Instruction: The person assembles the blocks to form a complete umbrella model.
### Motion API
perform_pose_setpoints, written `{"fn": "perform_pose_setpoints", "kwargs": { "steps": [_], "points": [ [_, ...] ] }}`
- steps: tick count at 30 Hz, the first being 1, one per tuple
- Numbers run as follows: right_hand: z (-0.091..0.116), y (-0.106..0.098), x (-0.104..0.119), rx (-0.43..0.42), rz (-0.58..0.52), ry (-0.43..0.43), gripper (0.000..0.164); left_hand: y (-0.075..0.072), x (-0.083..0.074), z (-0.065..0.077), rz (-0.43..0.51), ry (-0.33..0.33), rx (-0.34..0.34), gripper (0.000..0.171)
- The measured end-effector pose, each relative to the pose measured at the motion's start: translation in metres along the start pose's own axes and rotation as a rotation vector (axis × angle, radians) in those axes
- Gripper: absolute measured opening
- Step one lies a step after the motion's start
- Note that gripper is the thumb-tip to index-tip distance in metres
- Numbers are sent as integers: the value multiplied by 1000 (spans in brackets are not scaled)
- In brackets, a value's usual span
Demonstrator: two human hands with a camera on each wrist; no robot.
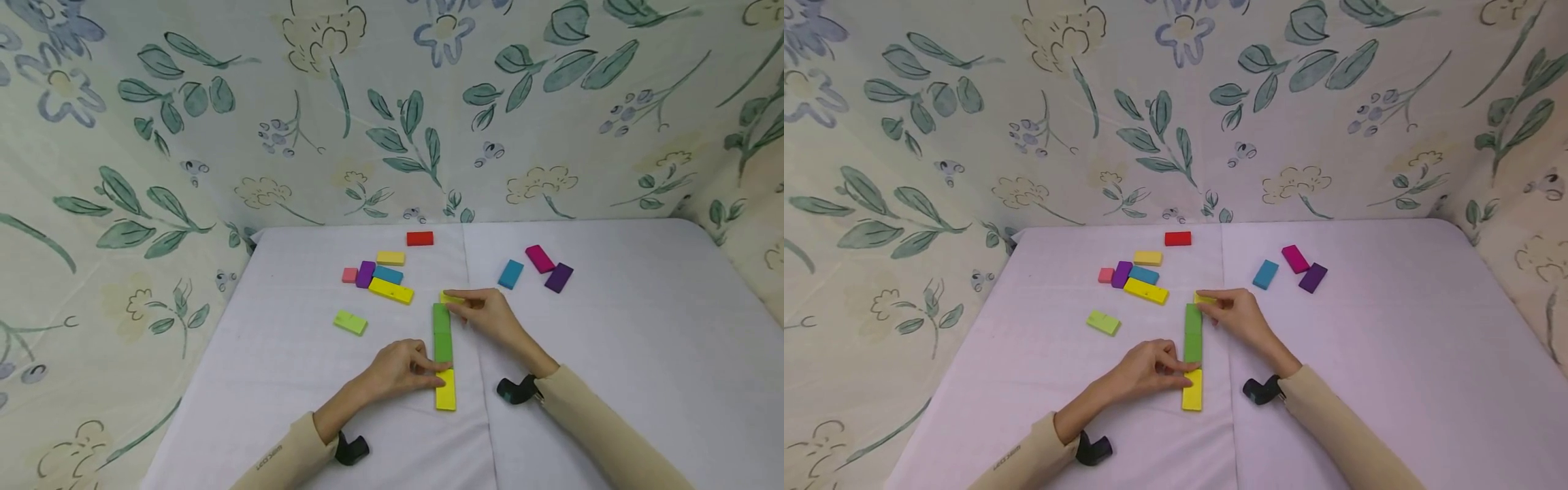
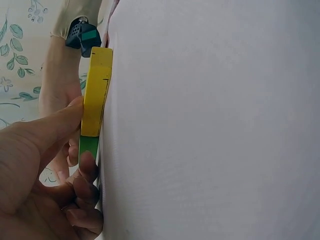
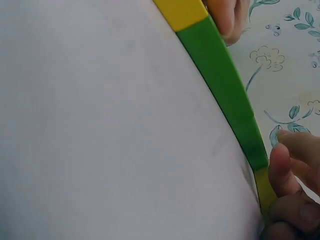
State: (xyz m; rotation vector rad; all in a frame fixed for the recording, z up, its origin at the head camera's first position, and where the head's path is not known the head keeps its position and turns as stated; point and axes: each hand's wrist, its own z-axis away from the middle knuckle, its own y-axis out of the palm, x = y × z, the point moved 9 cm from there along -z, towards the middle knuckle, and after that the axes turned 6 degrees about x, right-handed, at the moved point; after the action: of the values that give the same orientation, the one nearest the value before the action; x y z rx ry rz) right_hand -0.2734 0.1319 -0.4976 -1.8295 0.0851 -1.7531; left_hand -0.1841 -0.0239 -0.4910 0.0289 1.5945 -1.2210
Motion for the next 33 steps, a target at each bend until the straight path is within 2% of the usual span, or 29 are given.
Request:
{"fn": "perform_pose_setpoints", "kwargs": {
  "steps": [10,17,33],
  "points": [
    [6,5,-2,-45,-6,12,38,1,0,-1,3,-7,6,34],
    [5,7,-4,-34,27,1,36,1,0,-1,-9,-13,5,33],
    [4,7,-6,-29,2,-13,35,0,0,1,-5,12,-31,33]
  ]
}}
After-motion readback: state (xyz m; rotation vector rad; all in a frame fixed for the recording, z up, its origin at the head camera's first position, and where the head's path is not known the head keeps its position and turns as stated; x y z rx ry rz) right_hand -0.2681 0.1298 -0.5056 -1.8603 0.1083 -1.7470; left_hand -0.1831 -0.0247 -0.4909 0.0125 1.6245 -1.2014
